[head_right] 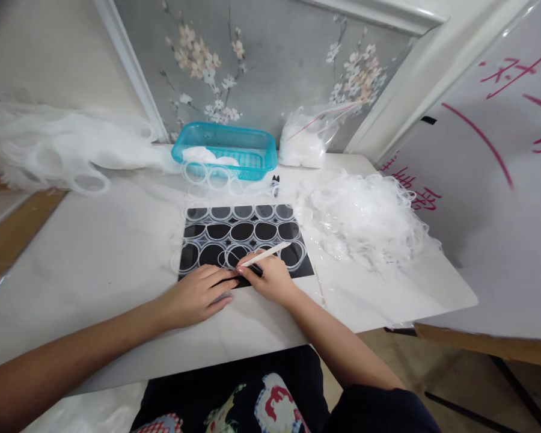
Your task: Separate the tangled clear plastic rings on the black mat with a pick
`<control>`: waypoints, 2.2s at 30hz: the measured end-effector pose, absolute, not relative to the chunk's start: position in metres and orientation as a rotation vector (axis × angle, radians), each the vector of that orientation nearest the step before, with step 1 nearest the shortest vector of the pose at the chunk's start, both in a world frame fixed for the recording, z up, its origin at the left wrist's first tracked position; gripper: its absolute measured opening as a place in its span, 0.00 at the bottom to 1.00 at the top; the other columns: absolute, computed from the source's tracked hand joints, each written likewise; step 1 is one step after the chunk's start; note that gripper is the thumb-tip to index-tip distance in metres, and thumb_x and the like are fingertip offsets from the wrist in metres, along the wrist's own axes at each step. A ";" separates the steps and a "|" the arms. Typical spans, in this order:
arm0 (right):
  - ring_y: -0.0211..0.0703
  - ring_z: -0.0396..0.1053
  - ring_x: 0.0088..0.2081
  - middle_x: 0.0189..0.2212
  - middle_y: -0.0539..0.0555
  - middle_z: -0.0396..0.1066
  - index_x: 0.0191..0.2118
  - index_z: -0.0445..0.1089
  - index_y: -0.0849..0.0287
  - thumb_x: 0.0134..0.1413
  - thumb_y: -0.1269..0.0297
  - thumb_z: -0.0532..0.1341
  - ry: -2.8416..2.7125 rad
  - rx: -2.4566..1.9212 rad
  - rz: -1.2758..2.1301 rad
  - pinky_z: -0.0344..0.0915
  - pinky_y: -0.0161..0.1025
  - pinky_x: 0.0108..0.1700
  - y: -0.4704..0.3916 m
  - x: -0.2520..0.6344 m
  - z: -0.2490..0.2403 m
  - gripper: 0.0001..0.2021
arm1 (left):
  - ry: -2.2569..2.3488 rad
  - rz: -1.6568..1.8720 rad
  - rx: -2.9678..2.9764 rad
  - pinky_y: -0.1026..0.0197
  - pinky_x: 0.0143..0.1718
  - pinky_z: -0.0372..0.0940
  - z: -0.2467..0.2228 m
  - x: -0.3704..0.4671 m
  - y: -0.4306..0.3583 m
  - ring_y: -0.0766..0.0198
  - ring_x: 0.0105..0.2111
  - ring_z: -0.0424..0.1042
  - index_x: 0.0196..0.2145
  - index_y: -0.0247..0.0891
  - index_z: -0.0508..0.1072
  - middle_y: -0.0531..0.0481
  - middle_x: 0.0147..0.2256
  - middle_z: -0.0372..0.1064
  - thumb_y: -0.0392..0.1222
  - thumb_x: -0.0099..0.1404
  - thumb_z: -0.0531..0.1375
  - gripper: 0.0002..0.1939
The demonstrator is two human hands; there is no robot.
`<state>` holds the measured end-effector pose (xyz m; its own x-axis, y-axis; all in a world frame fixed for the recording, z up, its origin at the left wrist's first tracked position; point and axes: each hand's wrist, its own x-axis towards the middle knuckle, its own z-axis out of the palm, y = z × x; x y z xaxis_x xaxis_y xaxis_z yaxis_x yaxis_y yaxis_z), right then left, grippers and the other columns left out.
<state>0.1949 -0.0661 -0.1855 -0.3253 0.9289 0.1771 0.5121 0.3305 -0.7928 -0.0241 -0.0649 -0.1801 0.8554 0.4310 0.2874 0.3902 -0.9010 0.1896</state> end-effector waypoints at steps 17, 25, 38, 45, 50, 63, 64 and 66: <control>0.47 0.74 0.42 0.37 0.54 0.78 0.37 0.75 0.54 0.60 0.64 0.61 -1.972 -1.267 0.834 0.69 0.46 0.46 -0.066 0.195 -0.186 0.05 | 0.641 0.496 2.872 0.53 0.42 0.65 -0.180 -0.025 -0.064 0.55 0.42 0.69 0.48 0.33 0.71 0.41 0.47 0.72 0.42 0.71 0.53 0.14; 0.47 0.73 0.41 0.37 0.53 0.78 0.37 0.74 0.54 0.60 0.64 0.61 -1.971 -1.268 0.848 0.68 0.45 0.46 -0.066 0.195 -0.184 0.05 | 0.655 0.478 2.879 0.54 0.43 0.65 -0.178 -0.024 -0.064 0.56 0.41 0.70 0.49 0.34 0.71 0.42 0.47 0.72 0.43 0.71 0.53 0.14; 0.47 0.73 0.41 0.37 0.53 0.78 0.37 0.74 0.54 0.60 0.65 0.61 -1.981 -1.257 0.848 0.68 0.46 0.46 -0.066 0.195 -0.184 0.04 | 0.651 0.481 2.874 0.53 0.42 0.65 -0.180 -0.025 -0.063 0.55 0.42 0.70 0.49 0.33 0.71 0.41 0.47 0.72 0.43 0.71 0.53 0.14; 0.47 0.73 0.41 0.37 0.53 0.78 0.37 0.75 0.54 0.60 0.64 0.61 -1.997 -1.267 0.837 0.68 0.45 0.46 -0.066 0.196 -0.184 0.05 | 0.644 0.516 2.861 0.53 0.43 0.65 -0.180 -0.025 -0.063 0.56 0.42 0.70 0.49 0.34 0.71 0.42 0.47 0.72 0.43 0.71 0.53 0.14; 0.46 0.73 0.41 0.37 0.53 0.78 0.38 0.74 0.54 0.60 0.64 0.61 -1.995 -1.273 0.845 0.68 0.45 0.46 -0.066 0.196 -0.185 0.05 | 0.638 0.512 2.864 0.54 0.43 0.65 -0.180 -0.026 -0.064 0.56 0.42 0.70 0.49 0.33 0.71 0.42 0.47 0.72 0.43 0.71 0.54 0.14; 0.47 0.73 0.41 0.36 0.53 0.78 0.37 0.75 0.53 0.60 0.65 0.61 -2.003 -1.241 0.834 0.68 0.45 0.46 -0.066 0.196 -0.185 0.05 | 0.638 0.519 2.868 0.54 0.43 0.65 -0.180 -0.025 -0.063 0.55 0.42 0.70 0.49 0.34 0.71 0.42 0.47 0.72 0.43 0.71 0.54 0.14; 0.47 0.72 0.41 0.36 0.52 0.78 0.38 0.75 0.53 0.60 0.65 0.61 -2.001 -1.238 0.835 0.68 0.45 0.46 -0.066 0.196 -0.185 0.05 | 0.634 0.516 2.870 0.54 0.43 0.65 -0.181 -0.025 -0.063 0.55 0.42 0.70 0.49 0.33 0.71 0.41 0.47 0.72 0.43 0.71 0.54 0.14; 0.47 0.72 0.41 0.36 0.52 0.78 0.38 0.75 0.53 0.59 0.65 0.61 -1.995 -1.235 0.841 0.68 0.45 0.46 -0.066 0.196 -0.185 0.04 | 0.628 0.513 2.875 0.54 0.42 0.65 -0.181 -0.025 -0.062 0.55 0.42 0.69 0.49 0.33 0.71 0.41 0.47 0.72 0.43 0.71 0.54 0.14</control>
